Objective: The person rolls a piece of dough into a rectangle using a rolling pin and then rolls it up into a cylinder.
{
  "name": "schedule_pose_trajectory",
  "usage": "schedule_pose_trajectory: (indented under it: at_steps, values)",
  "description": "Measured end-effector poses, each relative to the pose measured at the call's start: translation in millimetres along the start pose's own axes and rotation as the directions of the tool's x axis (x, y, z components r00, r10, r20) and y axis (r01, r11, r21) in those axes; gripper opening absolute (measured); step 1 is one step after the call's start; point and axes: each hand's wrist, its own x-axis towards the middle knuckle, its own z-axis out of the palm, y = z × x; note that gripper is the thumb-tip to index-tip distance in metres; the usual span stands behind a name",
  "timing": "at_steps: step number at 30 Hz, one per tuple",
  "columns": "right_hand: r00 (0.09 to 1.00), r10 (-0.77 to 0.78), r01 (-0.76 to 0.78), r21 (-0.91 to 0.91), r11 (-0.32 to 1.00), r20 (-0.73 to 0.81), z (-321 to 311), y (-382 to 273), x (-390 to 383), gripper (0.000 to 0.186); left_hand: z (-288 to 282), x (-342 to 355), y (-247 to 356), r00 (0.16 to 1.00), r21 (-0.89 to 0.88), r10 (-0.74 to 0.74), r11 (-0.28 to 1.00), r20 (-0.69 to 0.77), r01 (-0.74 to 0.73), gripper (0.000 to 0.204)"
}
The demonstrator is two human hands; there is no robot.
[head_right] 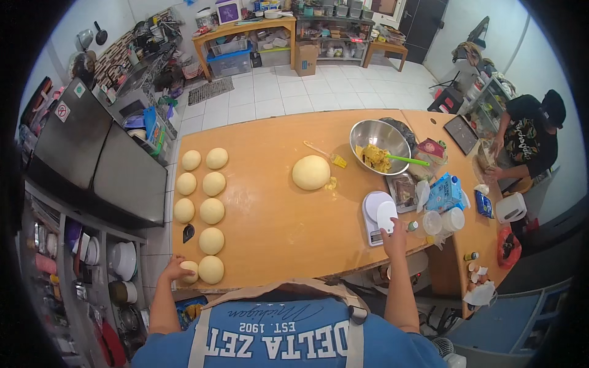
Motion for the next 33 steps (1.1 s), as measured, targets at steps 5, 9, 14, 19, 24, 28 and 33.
schedule_pose_trajectory:
  at_steps: [5, 9, 14, 19, 24, 28, 33]
  values:
    - [0.968, -0.216, 0.217, 0.004, 0.976, 0.130, 27.0, -8.2, 2.4, 0.037, 10.1, -16.2, 8.9, 0.892, -0.206, -0.006, 0.974, -0.453, -0.098, 0.098]
    - [0.905, -0.141, 0.126, 0.064, 0.990, 0.402, 57.3, -43.6, 34.5, 0.043, 0.1, -8.2, 27.4, 0.721, -0.179, -0.021, 0.973, -0.693, -0.143, 0.091]
    - [0.825, -0.162, 0.064, 0.195, 0.979, 0.541, 125.1, -78.2, 112.3, 0.054, 14.3, 25.6, 139.5, 0.670, -0.478, -0.031, 0.725, -0.742, -0.496, 0.086]
    - [0.814, -0.135, -0.097, 0.362, 0.927, 0.565, 192.5, -88.3, 211.3, 0.064, 60.7, 64.0, 303.0, 0.876, -0.521, 0.269, 0.720, -0.400, -0.459, 0.095]
    - [0.791, -0.167, 0.100, 0.144, 0.984, 0.589, 213.2, -146.0, 243.3, 0.063, 82.7, 104.3, 409.5, 0.952, -0.776, 0.249, 0.560, -0.179, -0.292, 0.111]
    - [0.761, -0.158, 0.116, 0.107, 0.987, 0.629, 207.6, -156.7, 257.0, 0.074, 86.5, 125.5, 481.0, 0.983, -0.882, 0.145, 0.442, -0.111, -0.165, 0.114]
    - [0.447, -0.009, -0.460, 0.238, 0.856, 0.895, 186.3, -174.6, 262.5, 0.073, 89.1, 152.2, 519.8, 0.998, -0.998, -0.065, -0.066, 0.002, -0.003, 0.094]
